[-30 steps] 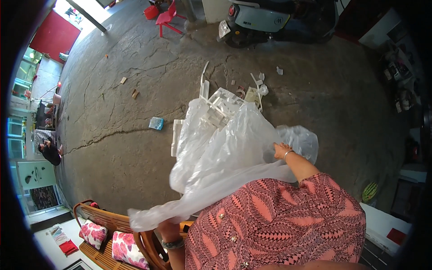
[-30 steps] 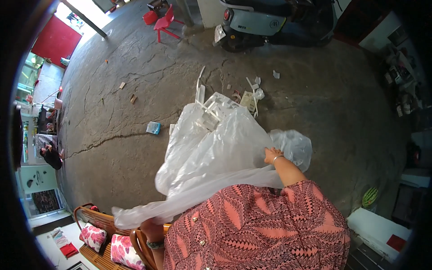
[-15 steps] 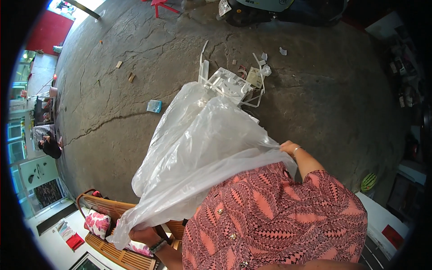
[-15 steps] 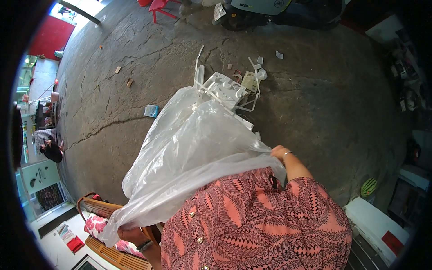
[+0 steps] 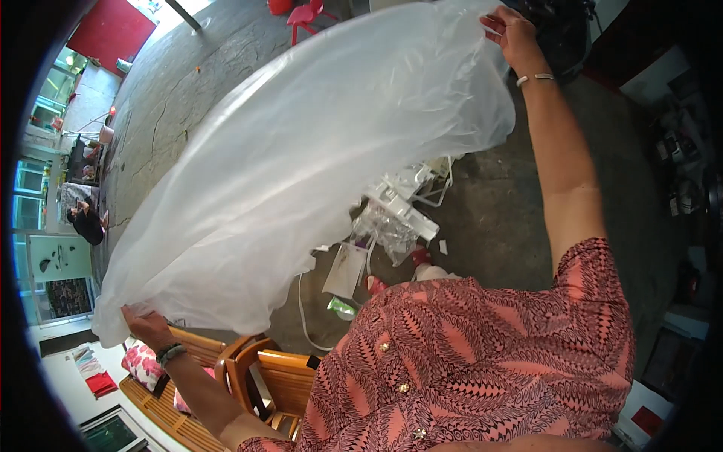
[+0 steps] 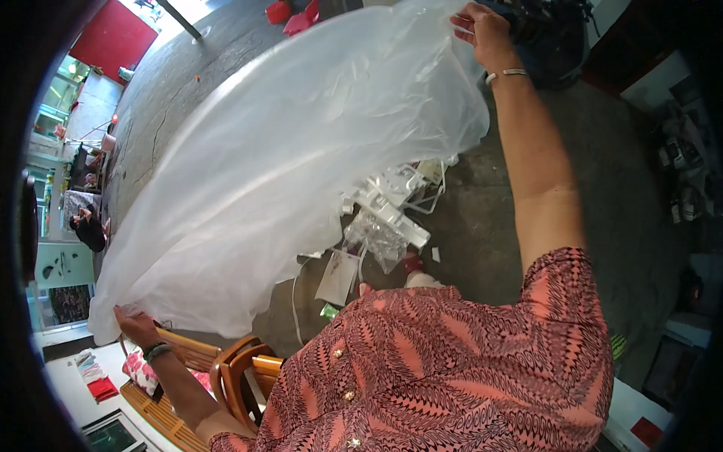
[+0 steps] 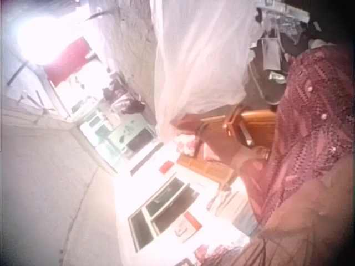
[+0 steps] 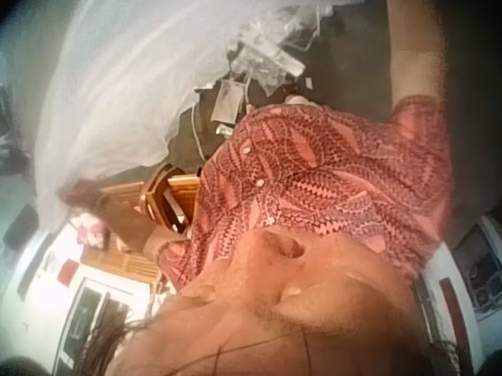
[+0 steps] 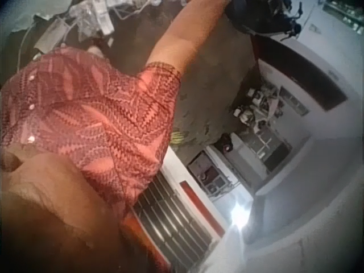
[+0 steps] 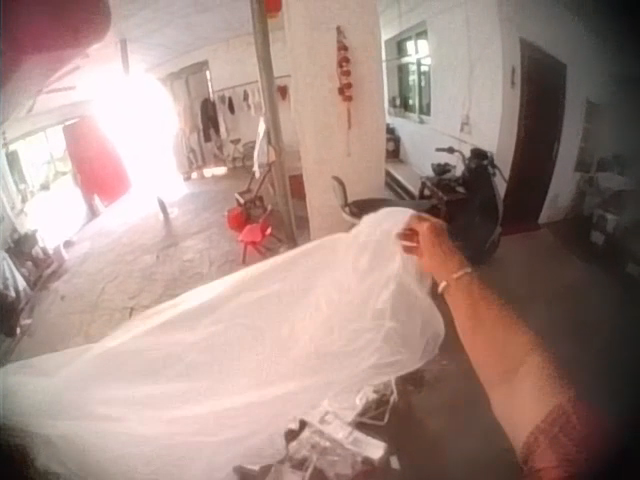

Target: The person sweeps debris across a concrete floor using a broom and then picks up and unfolds a large plastic bag.

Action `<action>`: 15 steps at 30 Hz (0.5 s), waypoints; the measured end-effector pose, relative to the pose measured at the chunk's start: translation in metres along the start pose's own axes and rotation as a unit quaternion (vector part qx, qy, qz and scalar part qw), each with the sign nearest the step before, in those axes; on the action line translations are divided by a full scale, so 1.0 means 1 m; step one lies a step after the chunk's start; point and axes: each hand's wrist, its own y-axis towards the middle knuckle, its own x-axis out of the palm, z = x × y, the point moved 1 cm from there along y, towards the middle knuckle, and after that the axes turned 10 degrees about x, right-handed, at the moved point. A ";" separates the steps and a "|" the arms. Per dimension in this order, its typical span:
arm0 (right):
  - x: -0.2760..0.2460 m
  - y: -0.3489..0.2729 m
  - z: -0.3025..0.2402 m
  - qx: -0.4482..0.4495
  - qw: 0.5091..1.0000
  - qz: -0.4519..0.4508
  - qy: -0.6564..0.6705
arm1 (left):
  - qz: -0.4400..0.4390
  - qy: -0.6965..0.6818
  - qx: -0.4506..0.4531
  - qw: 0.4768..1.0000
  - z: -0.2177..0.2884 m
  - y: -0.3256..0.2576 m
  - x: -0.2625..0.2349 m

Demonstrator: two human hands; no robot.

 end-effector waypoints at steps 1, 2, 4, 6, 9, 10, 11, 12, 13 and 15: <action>-0.008 -0.001 -0.014 -0.015 1.000 0.005 -0.007 | 0.149 0.168 -0.021 0.974 -0.025 0.007 -0.001; -0.016 -0.001 -0.023 0.034 0.981 0.014 -0.190 | 0.293 0.330 -0.040 0.896 -0.038 0.008 0.002; -0.040 0.001 -0.057 0.085 0.946 0.014 -0.313 | 0.316 0.307 -0.049 0.896 -0.054 0.030 0.039; -0.044 0.011 -0.095 0.015 0.932 0.028 -0.360 | 0.339 0.299 -0.040 0.891 -0.032 0.049 0.056; -0.046 0.025 -0.131 -0.088 0.913 0.036 -0.396 | 0.356 0.281 0.050 0.890 0.001 0.083 0.066; -0.034 0.022 -0.142 -0.085 0.924 0.065 -0.367 | 0.380 0.285 0.049 0.878 0.018 0.090 0.059; -0.019 0.013 -0.154 -0.081 0.932 0.095 -0.339 | 0.380 0.286 0.050 0.878 0.014 0.093 0.057; -0.011 0.008 -0.163 -0.076 0.940 0.123 -0.308 | 0.355 0.365 0.108 0.854 0.011 0.096 0.057; -0.009 0.008 -0.162 -0.073 0.937 0.112 -0.322 | 0.328 0.442 0.164 0.819 0.012 0.099 0.057; -0.024 0.010 -0.156 -0.077 0.902 0.065 -0.420 | 0.327 0.426 0.117 0.835 0.028 0.106 0.059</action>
